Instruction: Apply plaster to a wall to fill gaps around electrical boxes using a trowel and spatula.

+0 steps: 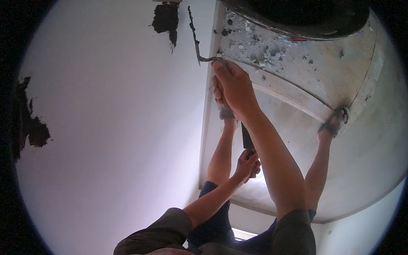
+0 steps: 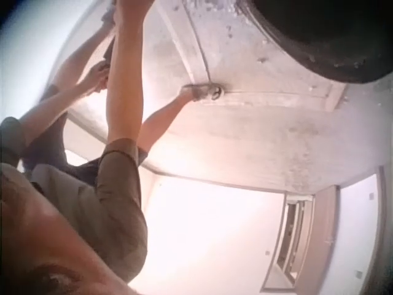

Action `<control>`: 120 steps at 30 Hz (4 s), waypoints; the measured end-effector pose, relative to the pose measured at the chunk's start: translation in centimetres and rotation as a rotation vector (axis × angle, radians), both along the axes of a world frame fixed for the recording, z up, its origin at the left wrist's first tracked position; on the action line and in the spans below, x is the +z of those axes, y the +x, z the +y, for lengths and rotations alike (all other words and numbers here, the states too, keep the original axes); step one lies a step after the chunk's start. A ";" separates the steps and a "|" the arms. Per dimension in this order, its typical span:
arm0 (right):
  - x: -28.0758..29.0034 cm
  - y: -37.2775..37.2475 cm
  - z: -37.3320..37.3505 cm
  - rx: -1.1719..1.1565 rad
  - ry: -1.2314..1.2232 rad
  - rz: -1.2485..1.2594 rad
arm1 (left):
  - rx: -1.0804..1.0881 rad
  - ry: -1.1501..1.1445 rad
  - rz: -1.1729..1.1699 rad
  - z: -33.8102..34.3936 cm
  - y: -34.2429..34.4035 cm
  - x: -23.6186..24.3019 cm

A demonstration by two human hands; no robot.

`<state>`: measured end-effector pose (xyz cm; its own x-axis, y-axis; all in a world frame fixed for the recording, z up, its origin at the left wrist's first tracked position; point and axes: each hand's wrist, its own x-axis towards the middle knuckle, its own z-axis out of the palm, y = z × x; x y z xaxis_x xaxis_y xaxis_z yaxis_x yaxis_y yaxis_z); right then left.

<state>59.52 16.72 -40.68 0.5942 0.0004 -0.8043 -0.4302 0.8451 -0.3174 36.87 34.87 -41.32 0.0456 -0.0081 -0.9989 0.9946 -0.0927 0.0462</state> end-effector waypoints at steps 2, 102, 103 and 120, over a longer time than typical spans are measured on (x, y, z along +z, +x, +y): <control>-0.1 -0.6 -0.3 0.026 0.012 -0.045 | -0.007 0.023 0.034 -0.7 -0.3 -0.6; 2.3 -3.2 -2.9 0.132 -0.165 -0.125 | 0.199 -0.058 0.031 -3.2 3.5 -0.4; 1.5 -3.5 -1.6 0.117 -0.145 -0.168 | 0.197 -0.055 0.028 -2.8 3.3 -0.7; 3.5 -1.4 9.9 0.256 -0.526 -0.135 | 0.216 -0.039 0.000 -2.3 3.1 -0.8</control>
